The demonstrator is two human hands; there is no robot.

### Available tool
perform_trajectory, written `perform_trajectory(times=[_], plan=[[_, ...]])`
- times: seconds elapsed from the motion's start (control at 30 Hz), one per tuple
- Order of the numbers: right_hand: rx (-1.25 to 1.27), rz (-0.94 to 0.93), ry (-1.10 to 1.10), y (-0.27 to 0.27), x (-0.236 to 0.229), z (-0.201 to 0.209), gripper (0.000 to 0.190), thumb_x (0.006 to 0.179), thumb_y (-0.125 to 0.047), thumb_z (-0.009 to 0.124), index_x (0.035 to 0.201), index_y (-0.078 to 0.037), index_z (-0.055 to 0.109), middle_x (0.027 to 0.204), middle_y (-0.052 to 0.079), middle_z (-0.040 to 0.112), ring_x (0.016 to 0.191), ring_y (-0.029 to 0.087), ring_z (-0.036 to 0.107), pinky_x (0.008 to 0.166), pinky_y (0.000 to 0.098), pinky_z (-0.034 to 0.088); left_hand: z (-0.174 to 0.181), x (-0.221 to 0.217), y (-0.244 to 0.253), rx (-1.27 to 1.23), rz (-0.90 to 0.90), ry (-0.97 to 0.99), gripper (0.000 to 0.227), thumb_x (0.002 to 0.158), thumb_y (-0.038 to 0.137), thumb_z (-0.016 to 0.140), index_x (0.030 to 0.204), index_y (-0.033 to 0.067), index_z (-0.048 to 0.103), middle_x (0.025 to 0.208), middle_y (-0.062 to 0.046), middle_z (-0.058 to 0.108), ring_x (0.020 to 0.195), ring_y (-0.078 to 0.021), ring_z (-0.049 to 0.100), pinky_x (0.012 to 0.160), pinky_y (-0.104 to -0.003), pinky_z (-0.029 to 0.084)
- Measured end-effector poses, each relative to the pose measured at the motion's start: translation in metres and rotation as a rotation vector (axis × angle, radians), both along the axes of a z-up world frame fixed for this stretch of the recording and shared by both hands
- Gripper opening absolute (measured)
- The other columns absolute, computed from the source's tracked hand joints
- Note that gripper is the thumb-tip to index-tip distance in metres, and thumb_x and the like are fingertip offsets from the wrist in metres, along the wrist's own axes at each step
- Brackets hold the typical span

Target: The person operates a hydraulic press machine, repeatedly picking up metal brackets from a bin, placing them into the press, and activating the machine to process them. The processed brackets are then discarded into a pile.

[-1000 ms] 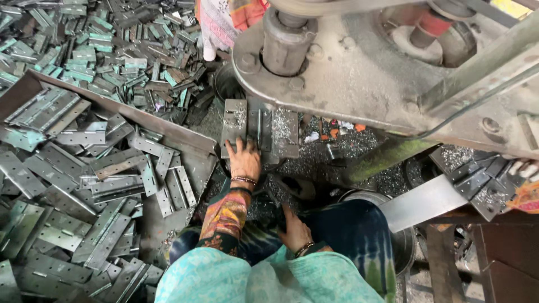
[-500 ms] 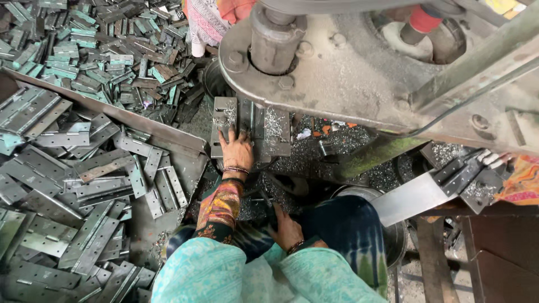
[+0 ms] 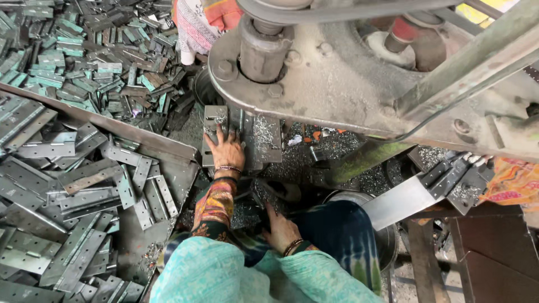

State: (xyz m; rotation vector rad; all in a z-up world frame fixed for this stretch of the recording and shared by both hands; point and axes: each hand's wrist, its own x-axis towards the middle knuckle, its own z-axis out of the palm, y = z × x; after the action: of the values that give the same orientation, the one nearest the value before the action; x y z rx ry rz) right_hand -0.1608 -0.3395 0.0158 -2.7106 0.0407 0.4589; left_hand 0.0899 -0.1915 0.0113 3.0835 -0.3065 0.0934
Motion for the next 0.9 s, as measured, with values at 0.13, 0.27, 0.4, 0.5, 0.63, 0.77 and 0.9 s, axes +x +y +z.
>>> perform_trajectory(times=[0.13,0.27,0.4,0.5,0.63,0.77,0.9], plan=[[0.119,-0.094,-0.13,-0.002,-0.029,-0.053,0.09,0.082,-0.027,0.078,0.156,-0.018,0.028,0.132,0.023,0.062,0.103,0.047,0.066,0.084,0.054,0.056,-0.012,-0.01,0.003,-0.04,-0.013,0.034,0.046,0.102,0.037,0.039,0.138,0.0212,0.063,0.157,0.001,0.045,0.156,-0.0378,0.008,0.116,-0.077,-0.001],[0.114,-0.074,-0.123,-0.001,-0.035,-0.07,0.089,0.084,-0.029,0.077,0.157,-0.018,0.028,0.132,0.023,0.062,0.107,0.045,0.066,0.088,0.0528,0.056,-0.01,-0.013,0.01,-0.067,-0.021,-0.021,0.043,0.105,0.03,0.04,0.137,0.0182,0.067,0.157,0.002,0.048,0.158,-0.0386,0.011,0.12,-0.076,0.0],[0.107,-0.058,-0.098,-0.003,-0.007,-0.034,0.098,0.076,-0.025,0.081,0.156,-0.015,0.025,0.132,0.031,0.056,0.107,0.048,0.063,0.087,0.0539,0.055,0.009,0.005,0.008,0.029,-0.019,0.024,0.045,0.105,0.033,0.04,0.141,0.0186,0.063,0.156,0.001,0.048,0.159,-0.0342,0.009,0.12,-0.074,-0.002],[0.035,-0.015,-0.026,-0.001,-0.006,-0.003,0.088,0.082,-0.025,0.075,0.155,-0.01,0.028,0.118,0.027,0.067,0.104,0.046,0.067,0.087,0.053,0.056,0.006,-0.016,0.004,0.04,-0.038,0.081,0.049,0.104,0.04,0.038,0.143,0.0184,0.058,0.156,-0.001,0.046,0.156,-0.0334,0.01,0.119,-0.073,-0.004],[-0.001,0.013,0.066,0.0,0.007,0.029,0.081,0.086,-0.027,0.075,0.151,-0.007,0.031,0.108,0.026,0.07,0.1,0.046,0.069,0.086,0.0536,0.057,0.026,-0.04,0.004,0.137,-0.092,0.211,0.054,0.101,0.044,0.039,0.148,0.0219,0.052,0.159,-0.005,0.044,0.151,-0.0354,0.013,0.117,-0.073,-0.005],[-0.003,0.012,0.036,0.003,0.004,0.036,0.078,0.085,-0.028,0.075,0.149,-0.009,0.035,0.106,0.025,0.071,0.1,0.045,0.069,0.085,0.0546,0.056,0.025,-0.101,0.011,0.126,-0.116,0.204,0.04,0.115,0.031,0.038,0.13,0.0164,0.072,0.145,-0.003,0.062,0.155,-0.0315,0.032,0.13,-0.07,0.0],[-0.017,-0.002,0.011,0.002,-0.001,0.031,0.076,0.085,-0.027,0.074,0.149,-0.009,0.036,0.107,0.025,0.071,0.101,0.044,0.07,0.086,0.0535,0.057,0.01,-0.126,0.019,0.102,-0.205,-0.072,0.036,0.098,0.032,0.05,0.117,0.0146,0.075,0.134,-0.005,0.063,0.141,-0.0327,0.039,0.123,-0.069,0.005]])
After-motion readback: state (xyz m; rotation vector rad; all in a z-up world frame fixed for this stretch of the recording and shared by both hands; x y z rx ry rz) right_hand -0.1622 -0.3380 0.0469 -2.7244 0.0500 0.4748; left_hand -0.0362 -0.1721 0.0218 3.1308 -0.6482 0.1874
